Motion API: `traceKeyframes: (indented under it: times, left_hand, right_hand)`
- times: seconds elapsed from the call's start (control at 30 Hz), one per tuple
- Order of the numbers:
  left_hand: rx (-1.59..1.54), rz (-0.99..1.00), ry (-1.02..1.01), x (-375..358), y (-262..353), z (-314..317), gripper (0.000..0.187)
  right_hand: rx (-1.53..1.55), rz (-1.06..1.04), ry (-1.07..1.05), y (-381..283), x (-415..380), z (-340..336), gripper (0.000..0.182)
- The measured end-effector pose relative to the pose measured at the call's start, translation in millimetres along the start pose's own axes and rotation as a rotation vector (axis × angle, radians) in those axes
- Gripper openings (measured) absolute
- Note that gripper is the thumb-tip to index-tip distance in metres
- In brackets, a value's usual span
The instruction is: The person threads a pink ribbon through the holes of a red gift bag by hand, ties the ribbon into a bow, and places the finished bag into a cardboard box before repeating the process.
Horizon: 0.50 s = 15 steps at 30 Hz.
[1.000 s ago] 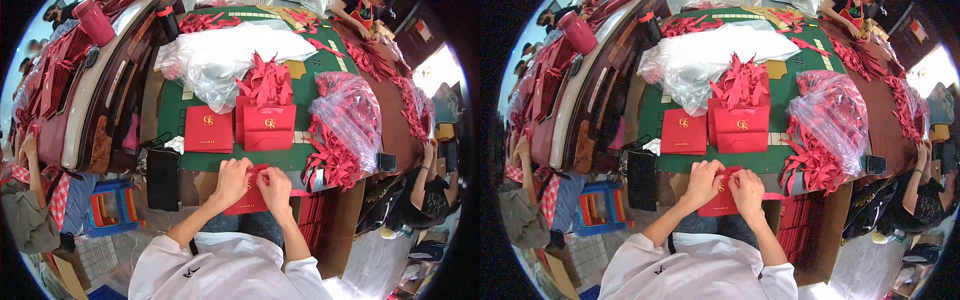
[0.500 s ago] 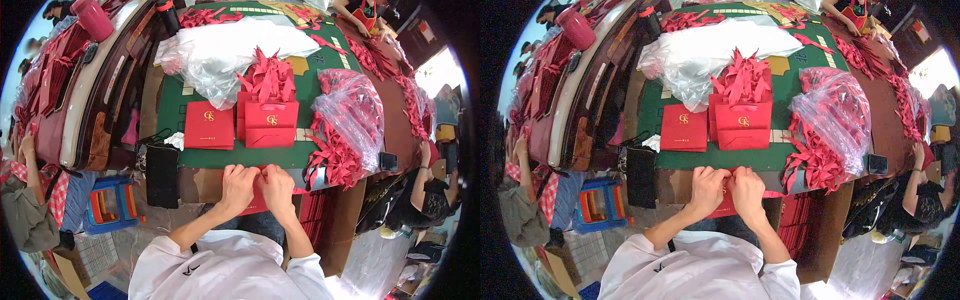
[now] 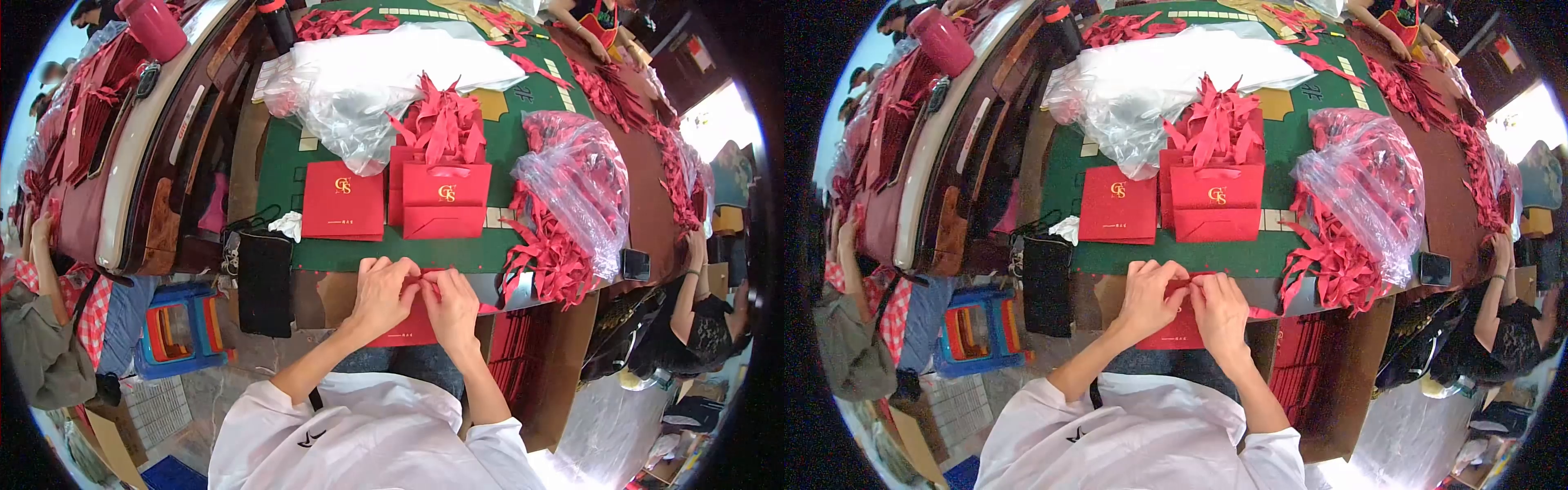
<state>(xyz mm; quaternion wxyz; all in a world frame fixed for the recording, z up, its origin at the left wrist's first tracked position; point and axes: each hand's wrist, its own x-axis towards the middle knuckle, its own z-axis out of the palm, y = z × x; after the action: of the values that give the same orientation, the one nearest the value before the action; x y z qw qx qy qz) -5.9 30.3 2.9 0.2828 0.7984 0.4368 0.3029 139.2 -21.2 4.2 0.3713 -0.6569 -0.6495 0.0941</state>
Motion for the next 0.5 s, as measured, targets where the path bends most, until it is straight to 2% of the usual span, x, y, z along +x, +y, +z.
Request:
traceKeyframes:
  times: [0.07,0.2,0.27,0.3,0.33,0.4,0.5]
  left_hand:
    - [0.015,-0.006,-0.019,0.2,-6.3,0.9,0.017]
    - [0.068,0.058,-0.08,0.5,-4.5,-2.7,0.017]
    - [0.086,0.105,-0.048,-0.5,-1.3,-2.2,0.017]
    - [0.103,0.151,-0.018,-1.9,1.0,-1.4,0.017]
    - [0.102,0.152,-0.018,-3.4,4.2,-0.7,0.017]
    - [0.151,0.241,0.034,-7.0,9.5,0.1,0.013]
    - [0.222,0.337,0.049,-8.8,9.3,3.5,0.009]
  right_hand:
    - [0.061,0.024,-0.096,3.1,1.6,-5.2,0.012]
    - [0.251,0.147,-0.076,2.4,14.4,-21.1,0.006]
    - [0.139,-0.01,-0.104,16.2,15.7,-21.4,0.007]
    - [0.21,0.15,-0.239,15.1,15.3,-24.1,0.012]
    - [0.21,0.15,-0.238,17.7,16.1,-26.3,0.012]
    - [0.254,0.24,-0.456,25.7,21.0,-30.6,0.017]
    - [0.261,0.22,-0.557,38.5,27.2,-32.4,0.021]
